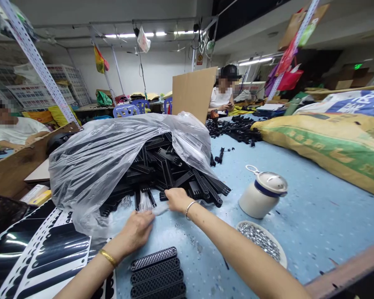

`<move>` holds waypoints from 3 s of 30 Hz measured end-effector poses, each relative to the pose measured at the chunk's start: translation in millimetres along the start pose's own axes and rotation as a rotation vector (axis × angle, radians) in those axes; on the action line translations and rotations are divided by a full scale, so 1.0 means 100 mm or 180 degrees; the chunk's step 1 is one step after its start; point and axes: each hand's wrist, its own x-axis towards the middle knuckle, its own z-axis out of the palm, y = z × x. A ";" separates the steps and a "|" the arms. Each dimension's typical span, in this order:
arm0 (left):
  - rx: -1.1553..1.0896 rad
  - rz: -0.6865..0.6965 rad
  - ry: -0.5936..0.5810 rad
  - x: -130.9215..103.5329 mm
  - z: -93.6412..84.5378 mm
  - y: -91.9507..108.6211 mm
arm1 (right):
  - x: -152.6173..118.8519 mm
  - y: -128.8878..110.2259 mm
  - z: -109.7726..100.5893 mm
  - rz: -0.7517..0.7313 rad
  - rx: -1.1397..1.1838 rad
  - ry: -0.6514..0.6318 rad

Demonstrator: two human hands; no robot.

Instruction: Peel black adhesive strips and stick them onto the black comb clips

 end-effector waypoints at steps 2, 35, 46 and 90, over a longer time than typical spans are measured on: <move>-0.0044 -0.0066 0.0089 -0.03 -0.02 -0.09 | 0.03 -0.05 -0.01 0.0034 -0.0072 -0.0066; -0.0350 -0.0166 0.0193 0.17 -0.11 0.00 | -0.12 -0.26 0.00 -0.0003 -0.0307 0.0110; -0.0339 0.0057 0.0629 -1.27 0.10 0.51 | -1.46 0.33 -0.34 0.0595 -0.0251 0.0936; -0.0107 -0.0652 0.2076 -1.57 0.54 0.25 | -2.25 1.20 0.00 0.1122 -0.0069 0.0592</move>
